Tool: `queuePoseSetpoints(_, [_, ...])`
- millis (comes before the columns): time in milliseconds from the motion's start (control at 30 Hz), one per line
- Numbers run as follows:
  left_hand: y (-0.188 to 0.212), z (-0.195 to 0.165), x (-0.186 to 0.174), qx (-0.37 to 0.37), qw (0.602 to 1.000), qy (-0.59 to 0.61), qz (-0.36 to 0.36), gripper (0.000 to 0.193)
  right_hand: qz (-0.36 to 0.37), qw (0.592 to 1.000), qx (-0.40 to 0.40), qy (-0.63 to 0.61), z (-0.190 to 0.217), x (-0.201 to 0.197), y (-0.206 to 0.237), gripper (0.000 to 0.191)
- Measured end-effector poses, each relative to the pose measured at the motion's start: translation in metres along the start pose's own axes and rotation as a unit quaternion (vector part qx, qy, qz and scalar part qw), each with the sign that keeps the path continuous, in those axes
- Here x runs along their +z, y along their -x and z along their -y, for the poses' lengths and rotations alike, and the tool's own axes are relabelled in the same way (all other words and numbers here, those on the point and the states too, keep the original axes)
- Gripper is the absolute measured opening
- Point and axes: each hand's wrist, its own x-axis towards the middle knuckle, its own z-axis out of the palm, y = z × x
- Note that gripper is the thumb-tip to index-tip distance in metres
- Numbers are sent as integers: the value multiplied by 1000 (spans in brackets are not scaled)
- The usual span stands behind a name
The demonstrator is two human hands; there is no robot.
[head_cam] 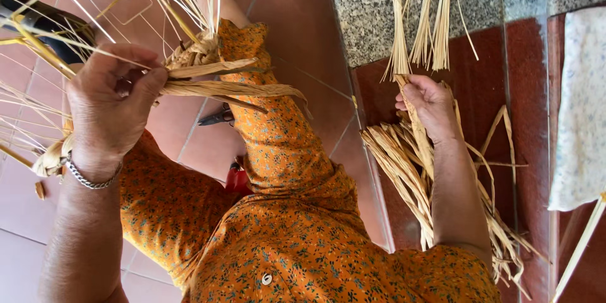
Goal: The person weaves a basket by hand, interlacing dried palm strips through a yellow metal frame held between the feet. They trim excess material with scissors and continue weaving around the rim.
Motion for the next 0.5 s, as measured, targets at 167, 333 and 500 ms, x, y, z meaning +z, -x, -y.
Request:
queuePoseSetpoints(167, [4,-28,20,-49,998,40,11,16,-60,987,-21,149,-49,-41,-14,22])
queuePoseSetpoints(333, [9,-36,24,-71,995,74,15,16,-115,891,-183,399,-85,-52,18,19])
queuePoseSetpoints(500, [15,-31,24,-68,994,85,26,14,-7,951,-79,300,-131,-12,66,16])
